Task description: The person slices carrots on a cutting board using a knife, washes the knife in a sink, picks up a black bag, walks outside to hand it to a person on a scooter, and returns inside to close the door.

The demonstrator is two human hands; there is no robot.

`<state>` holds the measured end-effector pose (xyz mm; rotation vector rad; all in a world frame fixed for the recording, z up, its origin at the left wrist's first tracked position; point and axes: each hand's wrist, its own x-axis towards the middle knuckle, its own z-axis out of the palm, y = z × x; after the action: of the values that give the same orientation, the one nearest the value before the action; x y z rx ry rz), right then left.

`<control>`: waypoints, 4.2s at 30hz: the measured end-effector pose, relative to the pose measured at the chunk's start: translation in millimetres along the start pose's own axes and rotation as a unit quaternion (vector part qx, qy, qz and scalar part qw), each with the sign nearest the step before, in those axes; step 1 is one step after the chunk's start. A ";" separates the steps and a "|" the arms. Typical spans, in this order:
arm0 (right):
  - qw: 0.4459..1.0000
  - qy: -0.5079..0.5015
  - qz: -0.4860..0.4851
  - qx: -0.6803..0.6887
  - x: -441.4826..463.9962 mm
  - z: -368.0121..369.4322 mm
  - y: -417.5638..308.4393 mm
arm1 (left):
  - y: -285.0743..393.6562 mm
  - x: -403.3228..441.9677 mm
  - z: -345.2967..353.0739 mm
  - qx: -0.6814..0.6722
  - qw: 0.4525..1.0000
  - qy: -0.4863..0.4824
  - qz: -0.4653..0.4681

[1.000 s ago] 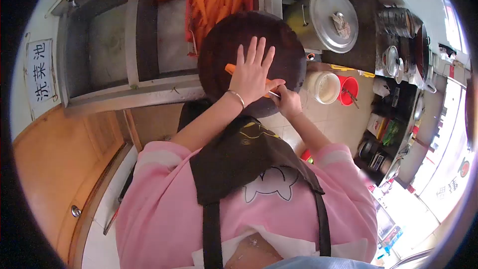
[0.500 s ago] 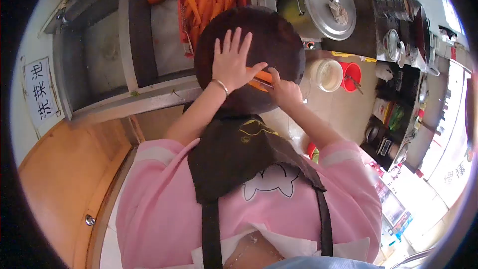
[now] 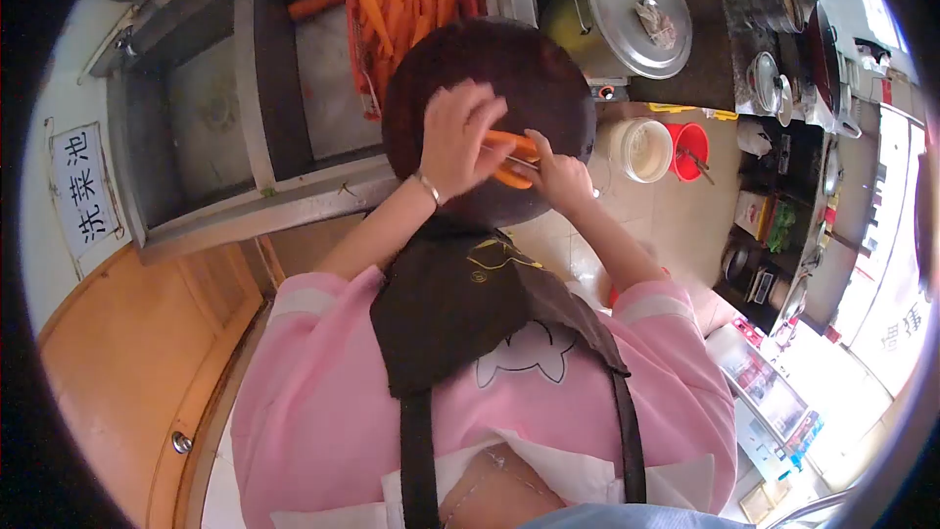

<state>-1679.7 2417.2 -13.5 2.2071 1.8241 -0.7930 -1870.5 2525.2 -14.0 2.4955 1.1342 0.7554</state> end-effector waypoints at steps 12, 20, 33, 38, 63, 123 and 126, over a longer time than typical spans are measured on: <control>0.967 0.135 0.037 0.212 -28.7 -6.3 33.5 | -26.5 -47.2 34.6 -0.035 0.968 -0.189 0.161; 0.920 0.168 0.191 0.297 -72.1 4.1 65.1 | -17.8 -18.9 28.2 -0.121 0.968 -0.200 0.089; 0.920 0.173 0.186 0.299 -118.0 0.0 76.9 | -16.8 49.0 70.3 -0.211 0.951 -0.210 0.089; 0.909 0.167 0.203 0.324 -115.3 5.7 83.8 | -2.4 48.8 58.8 -0.150 0.919 -0.334 0.145; 0.993 0.008 -0.101 -0.053 11.8 -34.9 26.8 | 8.2 36.9 9.2 0.060 0.994 -0.075 -0.045; 0.999 -0.025 -0.022 -0.043 13.8 6.3 5.6 | -2.7 29.9 26.9 0.042 0.990 -0.125 -0.052; 0.998 -0.010 -0.021 -0.050 9.3 10.9 8.2 | -1.9 27.8 25.8 0.030 0.992 -0.107 -0.053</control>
<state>-1674.1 2418.3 -29.0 2.0983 1.8625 -0.7125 -1841.6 2546.3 -26.5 2.4702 1.2146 0.4205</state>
